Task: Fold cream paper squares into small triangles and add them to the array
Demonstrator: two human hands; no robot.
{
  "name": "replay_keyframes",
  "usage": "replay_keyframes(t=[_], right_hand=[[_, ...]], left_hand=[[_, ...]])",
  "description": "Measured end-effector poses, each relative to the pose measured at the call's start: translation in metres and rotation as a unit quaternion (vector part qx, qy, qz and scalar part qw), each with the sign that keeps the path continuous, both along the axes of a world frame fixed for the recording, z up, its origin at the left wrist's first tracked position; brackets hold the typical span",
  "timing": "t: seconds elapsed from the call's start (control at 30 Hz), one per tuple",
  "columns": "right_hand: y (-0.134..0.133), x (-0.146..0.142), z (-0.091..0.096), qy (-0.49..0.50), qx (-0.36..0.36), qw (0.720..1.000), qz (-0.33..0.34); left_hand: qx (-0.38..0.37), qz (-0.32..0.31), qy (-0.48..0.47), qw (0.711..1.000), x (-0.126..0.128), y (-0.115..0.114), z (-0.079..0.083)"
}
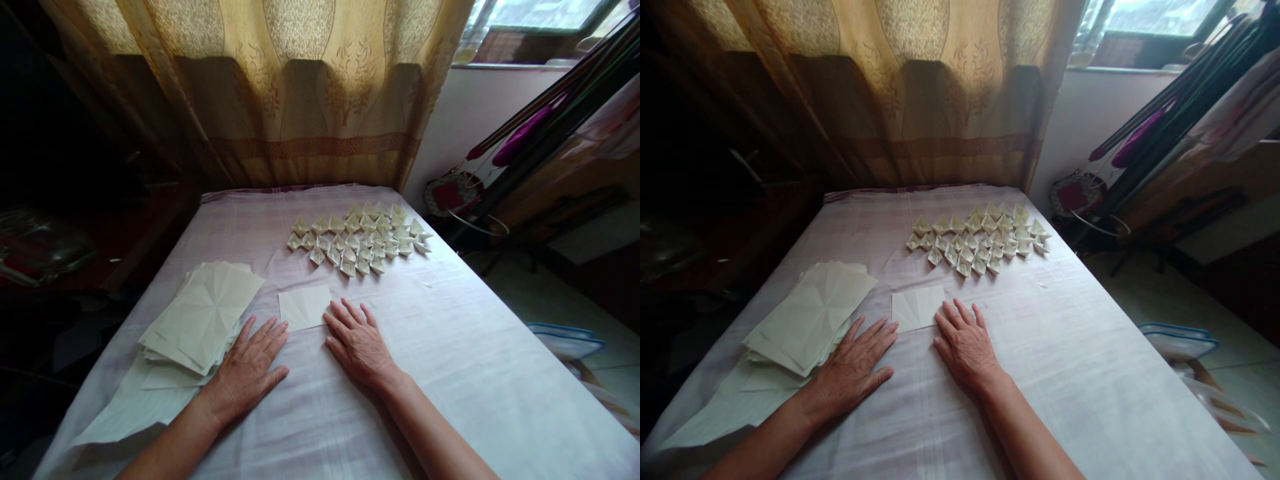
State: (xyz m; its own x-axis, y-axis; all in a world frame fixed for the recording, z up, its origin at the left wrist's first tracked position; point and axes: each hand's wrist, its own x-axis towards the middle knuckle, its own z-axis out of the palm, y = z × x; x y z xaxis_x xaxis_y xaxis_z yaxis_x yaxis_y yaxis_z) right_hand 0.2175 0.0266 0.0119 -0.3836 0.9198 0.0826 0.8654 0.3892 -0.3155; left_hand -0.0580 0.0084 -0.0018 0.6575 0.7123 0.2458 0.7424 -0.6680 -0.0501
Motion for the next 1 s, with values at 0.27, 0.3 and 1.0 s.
replay_keyframes(t=[0.27,0.3,1.0], right_hand=[[-0.012,-0.050,0.009,0.037,-0.078,0.987,0.138],[-0.011,-0.049,0.008,0.035,-0.088,0.986,0.138],[-0.021,-0.007,-0.018,-0.047,0.031,0.994,-0.095]], left_hand=[[0.022,0.000,0.009,1.000,0.000,-0.001,-0.001],[0.024,0.002,0.007,1.000,0.000,-0.001,-0.001],[-0.030,0.045,-0.080,0.995,0.009,0.011,0.005]])
